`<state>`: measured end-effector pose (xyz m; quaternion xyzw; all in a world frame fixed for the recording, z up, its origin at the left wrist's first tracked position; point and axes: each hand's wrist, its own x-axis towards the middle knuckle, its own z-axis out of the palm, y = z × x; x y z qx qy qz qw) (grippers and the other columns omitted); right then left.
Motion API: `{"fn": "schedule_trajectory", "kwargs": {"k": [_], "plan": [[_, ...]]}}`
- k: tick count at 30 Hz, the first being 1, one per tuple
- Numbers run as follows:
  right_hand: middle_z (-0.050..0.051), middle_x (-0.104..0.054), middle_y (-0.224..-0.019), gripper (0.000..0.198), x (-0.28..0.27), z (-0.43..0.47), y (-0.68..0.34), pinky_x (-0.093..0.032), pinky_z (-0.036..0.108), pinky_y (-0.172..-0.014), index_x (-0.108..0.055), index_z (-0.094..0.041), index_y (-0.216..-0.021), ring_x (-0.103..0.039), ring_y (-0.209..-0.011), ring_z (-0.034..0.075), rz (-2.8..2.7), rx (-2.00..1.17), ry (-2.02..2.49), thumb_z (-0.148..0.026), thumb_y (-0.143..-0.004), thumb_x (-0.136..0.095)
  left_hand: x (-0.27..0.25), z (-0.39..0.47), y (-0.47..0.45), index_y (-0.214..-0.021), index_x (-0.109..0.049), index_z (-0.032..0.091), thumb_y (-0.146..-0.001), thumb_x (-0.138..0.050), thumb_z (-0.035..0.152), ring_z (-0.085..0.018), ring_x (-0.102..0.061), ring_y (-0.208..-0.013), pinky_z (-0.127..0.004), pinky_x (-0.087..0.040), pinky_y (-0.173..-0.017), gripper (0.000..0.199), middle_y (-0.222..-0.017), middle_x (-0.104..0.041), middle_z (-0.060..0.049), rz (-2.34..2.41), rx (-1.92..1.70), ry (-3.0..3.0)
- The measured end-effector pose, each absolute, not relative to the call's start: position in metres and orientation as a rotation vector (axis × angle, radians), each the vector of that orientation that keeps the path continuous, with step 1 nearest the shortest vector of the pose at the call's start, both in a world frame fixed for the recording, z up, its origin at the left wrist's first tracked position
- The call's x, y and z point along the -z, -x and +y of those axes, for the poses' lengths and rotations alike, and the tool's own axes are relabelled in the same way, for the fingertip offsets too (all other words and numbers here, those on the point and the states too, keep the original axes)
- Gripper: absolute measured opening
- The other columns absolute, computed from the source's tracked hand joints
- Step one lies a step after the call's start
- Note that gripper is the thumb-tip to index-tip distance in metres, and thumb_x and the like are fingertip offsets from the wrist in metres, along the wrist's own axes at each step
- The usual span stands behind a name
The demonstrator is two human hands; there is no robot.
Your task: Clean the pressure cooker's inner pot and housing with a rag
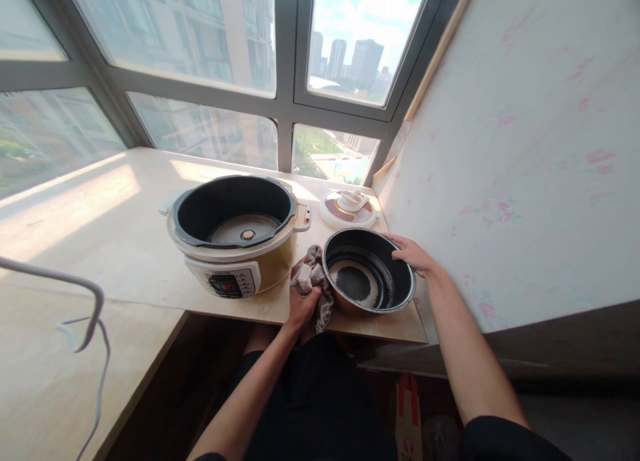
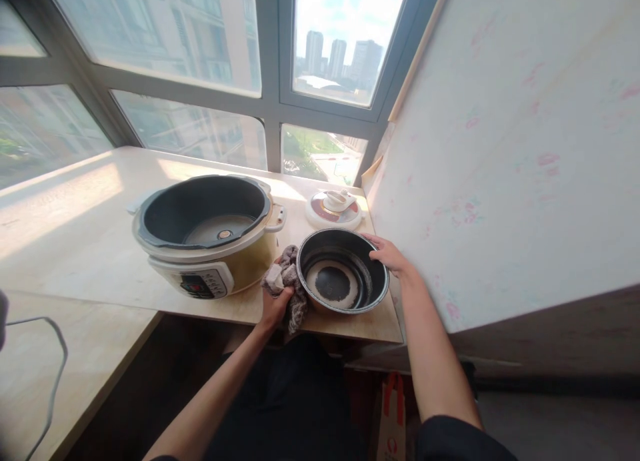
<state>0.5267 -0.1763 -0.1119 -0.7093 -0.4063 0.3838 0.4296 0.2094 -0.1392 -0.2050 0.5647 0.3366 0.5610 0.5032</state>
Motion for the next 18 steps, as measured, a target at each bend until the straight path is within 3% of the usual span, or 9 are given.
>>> {"fn": "schedule_trajectory", "kwargs": {"k": [3, 6, 8, 13, 18], "plan": [[0.004, -0.078, -0.116, 0.076, 0.111, -0.154, -0.531, -0.053, 0.048, -0.103, -0.071, -0.02, -0.128, -0.072, -0.108, 0.029, -1.101, -0.933, 1.805, -0.011, -0.054, -0.06, 0.208, -0.167, -0.209, -0.138, -0.054, 0.021, -0.076, -0.066, 0.027, -0.032, -0.051, -0.138, -0.05, -0.035, -0.12, 0.063, -0.143, -0.056, -0.013, 0.872, -1.425, -1.383], [0.003, -0.071, -0.133, 0.065, 0.114, -0.141, -0.535, -0.034, 0.049, -0.121, -0.075, -0.022, -0.121, -0.056, -0.136, 0.032, -1.316, -0.667, 1.835, -0.015, -0.057, -0.068, 0.213, -0.195, -0.209, -0.14, -0.052, 0.025, -0.077, -0.067, 0.026, -0.033, -0.048, -0.141, -0.054, -0.034, -0.121, 0.065, -0.144, -0.055, -0.012, 0.947, -1.492, -1.414], [0.005, -0.062, -0.146, 0.065, 0.119, -0.143, -0.536, -0.027, 0.048, -0.125, -0.071, -0.023, -0.128, -0.046, -0.145, 0.031, -1.357, -0.498, 1.859, -0.023, -0.064, -0.074, 0.216, -0.207, -0.209, -0.142, -0.051, 0.026, -0.077, -0.068, 0.026, -0.035, -0.049, -0.14, -0.056, -0.034, -0.12, 0.067, -0.144, -0.056, -0.013, 0.948, -1.534, -1.466], [0.013, -0.048, -0.158, 0.081, 0.132, -0.183, -0.528, -0.033, 0.051, -0.122, -0.051, -0.02, -0.148, -0.047, -0.144, 0.035, -1.115, -0.375, 1.985, -0.044, -0.075, -0.074, 0.215, -0.215, -0.212, -0.147, -0.045, 0.024, -0.077, -0.068, 0.024, -0.037, -0.048, -0.14, -0.058, -0.034, -0.12, 0.073, -0.146, -0.053, -0.016, 0.888, -1.587, -1.558], [0.011, -0.07, -0.129, 0.064, 0.143, -0.229, -0.497, -0.047, 0.049, -0.11, -0.06, -0.021, -0.134, -0.064, -0.123, 0.033, -0.933, -0.472, 1.966, -0.044, -0.076, -0.072, 0.207, -0.204, -0.215, -0.144, -0.049, 0.022, -0.076, -0.066, 0.023, -0.035, -0.049, -0.139, -0.054, -0.033, -0.121, 0.07, -0.146, -0.053, -0.016, 0.907, -1.565, -1.519]]}}
